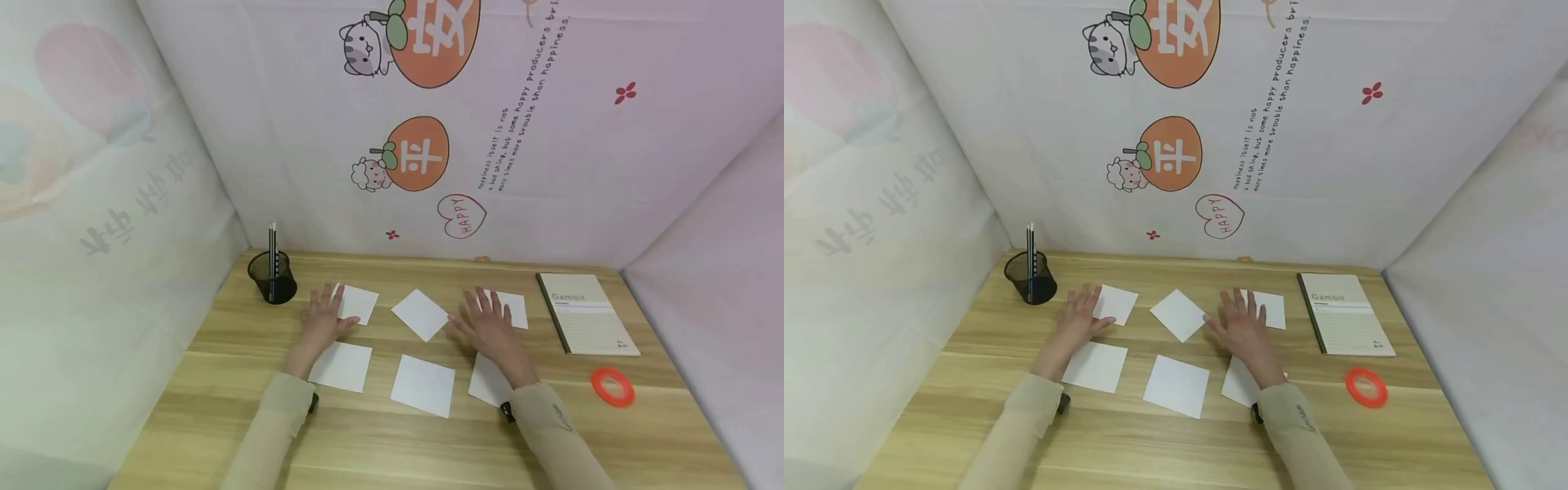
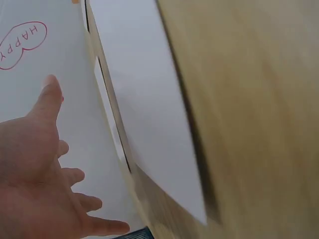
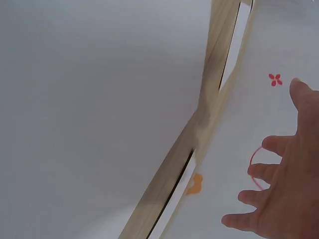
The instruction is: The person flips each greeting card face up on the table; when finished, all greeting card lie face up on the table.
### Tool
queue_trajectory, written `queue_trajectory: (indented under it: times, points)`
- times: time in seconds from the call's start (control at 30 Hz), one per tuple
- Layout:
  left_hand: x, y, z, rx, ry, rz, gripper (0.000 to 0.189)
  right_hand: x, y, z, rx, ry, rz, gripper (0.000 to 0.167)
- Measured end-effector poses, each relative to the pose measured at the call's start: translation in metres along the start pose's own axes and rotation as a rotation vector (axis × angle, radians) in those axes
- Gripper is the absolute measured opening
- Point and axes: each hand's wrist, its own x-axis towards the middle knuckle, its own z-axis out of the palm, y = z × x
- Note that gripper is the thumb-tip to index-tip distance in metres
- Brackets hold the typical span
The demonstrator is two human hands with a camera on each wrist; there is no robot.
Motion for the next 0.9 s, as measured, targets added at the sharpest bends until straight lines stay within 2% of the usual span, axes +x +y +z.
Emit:
queue_trajectory:
  times: [0.2,0.4,0.57,0.7,0.9]
  points:
    - [0.003,-0.021,-0.004,-0.054,-0.036,0.005,0.092,0.015,-0.031,0.010,0.032,0.019,-0.068,0.069]
    - [0.008,-0.034,-0.005,-0.088,-0.078,0.010,0.093,0.034,-0.064,0.027,0.042,-0.003,-0.171,0.063]
    - [0.011,-0.038,-0.007,-0.114,-0.121,0.008,0.090,0.045,-0.096,0.038,0.085,-0.017,-0.243,0.056]
    - [0.012,-0.040,-0.009,-0.093,-0.145,0.022,0.088,0.052,-0.120,0.048,0.132,-0.022,-0.273,0.049]
    - [0.014,-0.040,-0.008,-0.039,-0.144,0.065,0.084,0.058,-0.146,0.059,0.099,-0.013,-0.284,0.040]
